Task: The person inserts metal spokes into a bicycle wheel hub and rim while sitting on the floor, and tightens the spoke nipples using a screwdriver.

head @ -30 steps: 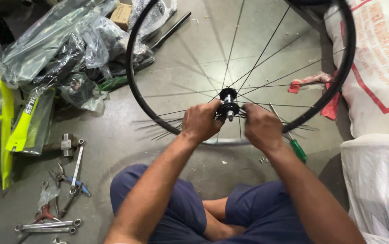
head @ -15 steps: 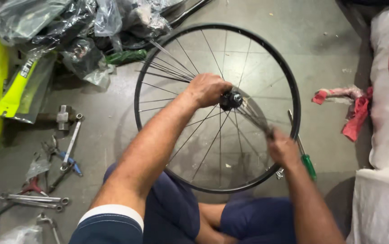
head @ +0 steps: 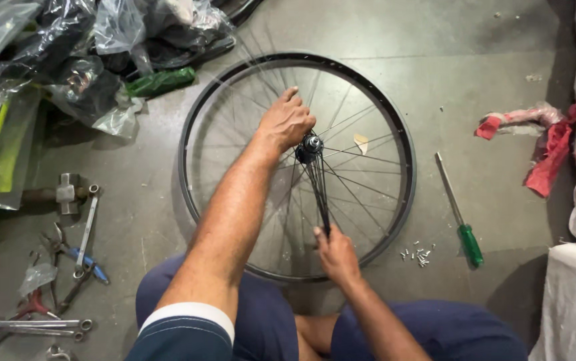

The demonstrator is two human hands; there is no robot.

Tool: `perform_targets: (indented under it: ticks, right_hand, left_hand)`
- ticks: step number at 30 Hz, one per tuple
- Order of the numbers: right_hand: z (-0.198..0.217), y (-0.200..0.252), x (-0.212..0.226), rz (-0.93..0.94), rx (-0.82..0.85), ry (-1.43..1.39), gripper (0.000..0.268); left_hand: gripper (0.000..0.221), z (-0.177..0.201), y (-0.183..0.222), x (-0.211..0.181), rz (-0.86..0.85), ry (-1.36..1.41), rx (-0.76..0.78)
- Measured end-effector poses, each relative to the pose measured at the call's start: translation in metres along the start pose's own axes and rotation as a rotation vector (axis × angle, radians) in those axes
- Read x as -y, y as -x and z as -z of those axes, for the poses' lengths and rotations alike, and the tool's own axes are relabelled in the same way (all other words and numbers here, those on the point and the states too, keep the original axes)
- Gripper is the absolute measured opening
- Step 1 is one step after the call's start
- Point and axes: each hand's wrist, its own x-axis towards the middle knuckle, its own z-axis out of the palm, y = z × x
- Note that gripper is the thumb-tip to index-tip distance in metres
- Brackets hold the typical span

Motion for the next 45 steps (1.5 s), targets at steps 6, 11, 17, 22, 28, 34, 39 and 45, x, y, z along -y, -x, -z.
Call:
perform_targets:
  ticks: [6, 11, 17, 22, 28, 34, 39, 45]
  right_hand:
    - [-0.056, -0.004, 0.003, 0.016, -0.003, -0.106, 0.038]
    - [-0.054, 0.007, 0.014, 0.043, -0.02, -0.004, 0.056]
    - [-0.011, 0.021, 0.029, 0.115, -0.088, 0.149, 0.073]
    - [0.021, -0.022, 0.056, 0.293, -0.37, -0.097, 0.031]
    - [0.017, -0.079, 0.079, 0.357, -0.387, -0.189, 0.026]
    - [0.014, -0.095, 0.074, 0.351, -0.307, -0.164, 0.025]
    - [0.011, -0.093, 0.087, 0.23, -0.259, -0.17, 0.027]
    - [0.006, -0.114, 0.071, 0.226, -0.388, 0.086, 0.023]
  left_hand:
    - [0.025, 0.0, 0.001, -0.004, 0.091, -0.068, 0.308]
    - [0.05, 0.004, 0.005, -0.018, 0.18, -0.111, -0.119]
    - [0.065, 0.078, 0.093, -0.107, 0.813, 0.579, 0.047]
    - [0.081, 0.093, 0.11, -0.125, 1.006, 0.744, 0.145]
    - [0.084, 0.048, 0.087, -0.114, 0.97, 0.701, 0.181]
    - [0.09, 0.042, 0.082, -0.09, 1.005, 0.754, 0.317]
    - [0.089, 0.042, 0.084, -0.084, 1.013, 0.779, 0.339]
    - [0.093, 0.02, 0.092, -0.081, 1.025, 0.814, 0.312]
